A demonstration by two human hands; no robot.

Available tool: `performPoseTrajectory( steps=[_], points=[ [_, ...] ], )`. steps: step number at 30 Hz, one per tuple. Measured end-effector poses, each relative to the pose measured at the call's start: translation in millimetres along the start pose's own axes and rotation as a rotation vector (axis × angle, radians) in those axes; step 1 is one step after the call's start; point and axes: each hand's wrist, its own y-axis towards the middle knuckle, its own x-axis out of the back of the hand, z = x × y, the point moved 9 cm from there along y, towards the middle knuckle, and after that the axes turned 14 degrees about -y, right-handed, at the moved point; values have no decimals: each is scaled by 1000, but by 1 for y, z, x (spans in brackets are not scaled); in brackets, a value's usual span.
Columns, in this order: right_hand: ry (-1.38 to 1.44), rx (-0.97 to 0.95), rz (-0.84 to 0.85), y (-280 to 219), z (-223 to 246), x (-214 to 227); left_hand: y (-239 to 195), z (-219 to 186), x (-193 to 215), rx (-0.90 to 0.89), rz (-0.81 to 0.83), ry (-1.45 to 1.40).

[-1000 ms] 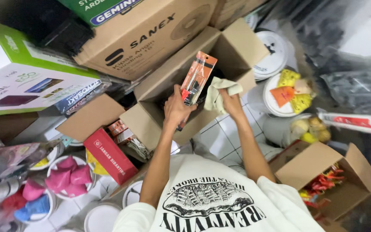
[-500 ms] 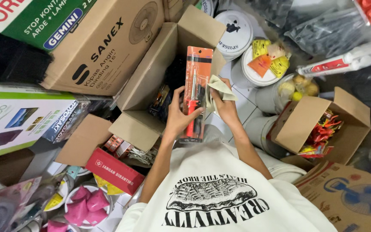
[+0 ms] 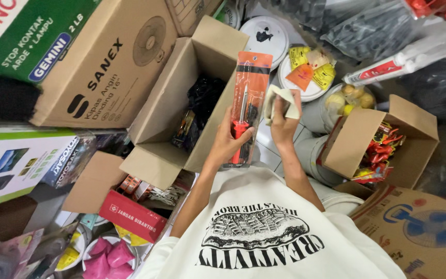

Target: The person takes various hardware items, including scissors and soldering irons in their packaging, out of a box, wipes them with a cloth, and hangs them on a display rack.

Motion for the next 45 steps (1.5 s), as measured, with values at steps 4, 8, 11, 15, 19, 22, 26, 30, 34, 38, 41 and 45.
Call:
performPoseTrajectory(
  steps=[4, 8, 11, 15, 19, 22, 26, 30, 34, 38, 41, 45],
  points=[
    [-47, -61, 93, -3, -12, 1, 1, 8, -18, -10, 4, -106],
    [-186, 173, 244, -26, -1, 3, 16, 15, -8, -162, -69, -171],
    [-186, 154, 328, -27, 1, 6, 19, 16, -8, -186, -33, -148],
    [-76, 65, 182, 16, 13, 30, 13, 12, -31, -237, 59, 39],
    [34, -82, 150, 26, 14, 33, 18, 20, -41, -120, 46, -41],
    [-307, 263, 170, -3, 37, 26, 29, 14, -28, -146, -18, -147],
    [-242, 191, 360, -39, 25, 7, 34, -3, -5, -254, -81, -151],
    [-222, 158, 332, -11, 20, 8, 33, 13, -10, -141, -59, -144],
    [-199, 137, 215, 16, 27, 13, 30, 14, -24, -167, 1, -183],
    [-234, 192, 309, -9, 28, 0, 36, -2, -3, -298, -133, -193],
    [-281, 198, 469, -40, 16, -9, 41, -4, 24, -244, -256, -274],
    [-282, 225, 605, -54, 9, -12, 41, -9, 46, -251, -359, -387]
  ],
)
